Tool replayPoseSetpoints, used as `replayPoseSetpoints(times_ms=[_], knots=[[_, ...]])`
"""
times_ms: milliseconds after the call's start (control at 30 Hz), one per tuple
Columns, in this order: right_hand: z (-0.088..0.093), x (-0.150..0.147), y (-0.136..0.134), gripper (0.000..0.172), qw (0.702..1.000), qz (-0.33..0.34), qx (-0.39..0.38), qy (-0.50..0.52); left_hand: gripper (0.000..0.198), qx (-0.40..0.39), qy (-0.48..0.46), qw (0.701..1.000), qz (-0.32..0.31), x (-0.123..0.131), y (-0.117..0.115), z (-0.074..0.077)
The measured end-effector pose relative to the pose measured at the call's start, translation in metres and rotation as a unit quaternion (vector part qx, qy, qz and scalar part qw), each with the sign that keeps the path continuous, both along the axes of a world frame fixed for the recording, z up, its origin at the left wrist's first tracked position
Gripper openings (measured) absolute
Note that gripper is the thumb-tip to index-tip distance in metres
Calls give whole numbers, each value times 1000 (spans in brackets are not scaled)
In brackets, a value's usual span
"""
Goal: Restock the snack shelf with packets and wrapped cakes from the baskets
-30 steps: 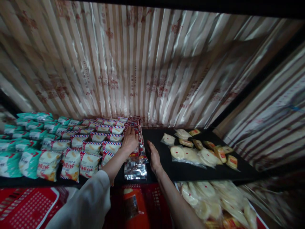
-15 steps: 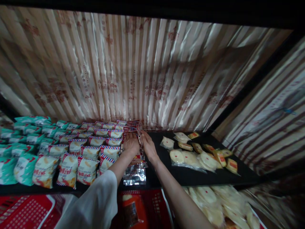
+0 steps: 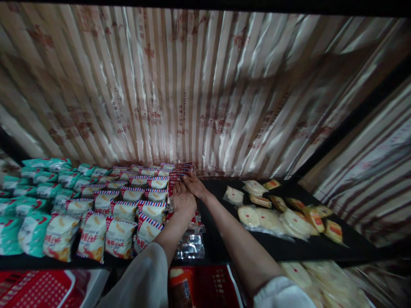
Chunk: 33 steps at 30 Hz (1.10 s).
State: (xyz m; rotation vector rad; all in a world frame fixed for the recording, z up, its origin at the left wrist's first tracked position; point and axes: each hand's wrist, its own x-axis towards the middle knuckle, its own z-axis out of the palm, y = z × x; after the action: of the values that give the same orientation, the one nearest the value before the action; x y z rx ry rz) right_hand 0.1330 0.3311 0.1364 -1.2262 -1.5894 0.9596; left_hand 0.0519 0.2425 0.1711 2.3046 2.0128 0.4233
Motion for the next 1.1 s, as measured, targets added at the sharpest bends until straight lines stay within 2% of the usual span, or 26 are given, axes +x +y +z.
replayPoseSetpoints(times_ms=[167, 300, 467, 600, 733, 800, 967, 1100], knots=[[-2, -1, 2, 51, 983, 46, 29, -173, 48, -13, 40, 999, 16, -2, 3, -1], [2, -2, 3, 52, 975, 53, 21, -215, 48, -28, 41, 998, 33, -4, 8, -1], [6, -7, -3, 50, 982, 17, 39, -183, 56, -33, 2, 999, 35, -11, 7, 6], [12, -10, -11, 50, 987, 4, 40, -153, 51, -12, -24, 999, 25, -15, 3, 12], [22, -7, -21, 50, 992, -17, 51, -115, 49, 10, -52, 998, 34, -16, 4, 11], [27, -3, -30, 48, 994, -51, 48, -89, 47, 26, -57, 997, 39, -17, 5, 9], [34, 14, -75, 43, 987, -154, 44, 9, 47, 90, -89, 992, 14, -19, -9, 7], [18, 27, -123, 46, 970, -212, 36, 110, 44, 154, -159, 975, -29, -16, -29, 1]])
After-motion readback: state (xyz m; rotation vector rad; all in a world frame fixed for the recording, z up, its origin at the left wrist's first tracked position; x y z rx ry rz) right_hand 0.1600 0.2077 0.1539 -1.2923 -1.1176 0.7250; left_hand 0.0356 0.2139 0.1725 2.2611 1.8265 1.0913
